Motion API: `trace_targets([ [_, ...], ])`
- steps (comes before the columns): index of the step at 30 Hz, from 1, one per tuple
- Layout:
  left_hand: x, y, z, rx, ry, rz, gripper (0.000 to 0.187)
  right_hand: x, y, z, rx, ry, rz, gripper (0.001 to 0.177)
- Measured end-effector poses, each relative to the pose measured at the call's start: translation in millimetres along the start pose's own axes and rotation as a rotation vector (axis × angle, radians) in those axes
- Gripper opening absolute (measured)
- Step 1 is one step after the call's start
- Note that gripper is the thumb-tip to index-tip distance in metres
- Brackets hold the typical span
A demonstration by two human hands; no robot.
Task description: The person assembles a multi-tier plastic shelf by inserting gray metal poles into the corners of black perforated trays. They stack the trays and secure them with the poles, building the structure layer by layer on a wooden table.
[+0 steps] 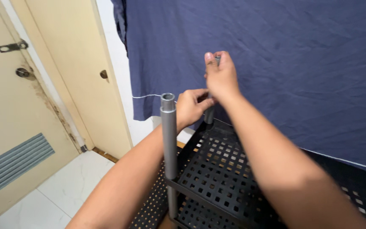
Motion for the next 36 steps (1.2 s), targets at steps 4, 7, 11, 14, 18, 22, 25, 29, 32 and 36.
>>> trace_targets([
  [4,-4.0,5.5,0.7,-0.029,0.018,0.064,0.043,5.8,-13.3,-14.3,0.146,-0.267,-0.224,0.033],
  [7,-4.9,3.3,2.1,-0.090,0.051,0.063,0.052,10.5,-25.2,-25.4,0.157,-0.400,-0.379,0.032],
  [11,-3.6,3.3,1.6,-0.096,0.052,-0.055,0.050,20.2,-17.4,-28.2,0.285,-0.427,-0.417,0.035],
  [14,-3.2,0.6,2.4,-0.105,0.036,-0.035,0.047,21.8,-12.9,-23.8,0.302,-0.330,-0.425,0.047],
  [18,3.2,-2.1,-1.4,-0.049,-0.002,-0.041,0.040,12.8,-14.9,-22.4,0.186,-0.097,-0.360,0.046],
  [22,7.4,-12.4,0.2,-0.011,-0.005,0.056,0.040,-3.9,-23.3,-17.3,-0.053,0.245,-0.076,0.056],
  [25,14.4,-17.1,-0.6,0.024,-0.035,0.118,0.039,-11.7,-28.1,-12.6,-0.226,0.415,0.045,0.058],
  [29,10.7,-15.9,0.2,0.024,-0.073,0.177,0.040,-5.9,-30.2,-11.4,-0.257,0.369,0.030,0.057],
  [32,6.4,-11.3,0.1,-0.027,-0.104,0.056,0.039,1.2,-17.9,-20.2,0.021,0.060,-0.143,0.046],
  [36,-13.7,16.6,-6.6,0.115,0.028,0.047,0.050,7.8,-23.6,-27.0,0.254,-0.296,-0.356,0.022],
])
Point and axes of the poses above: each hand's wrist, its own z-axis away from the middle knuckle, its own x-axis out of the palm, y = z × x, the point moved 8 cm from there along -z, towards the middle knuckle, and after that the axes turned 6 degrees about y, right-handed, at the moved point
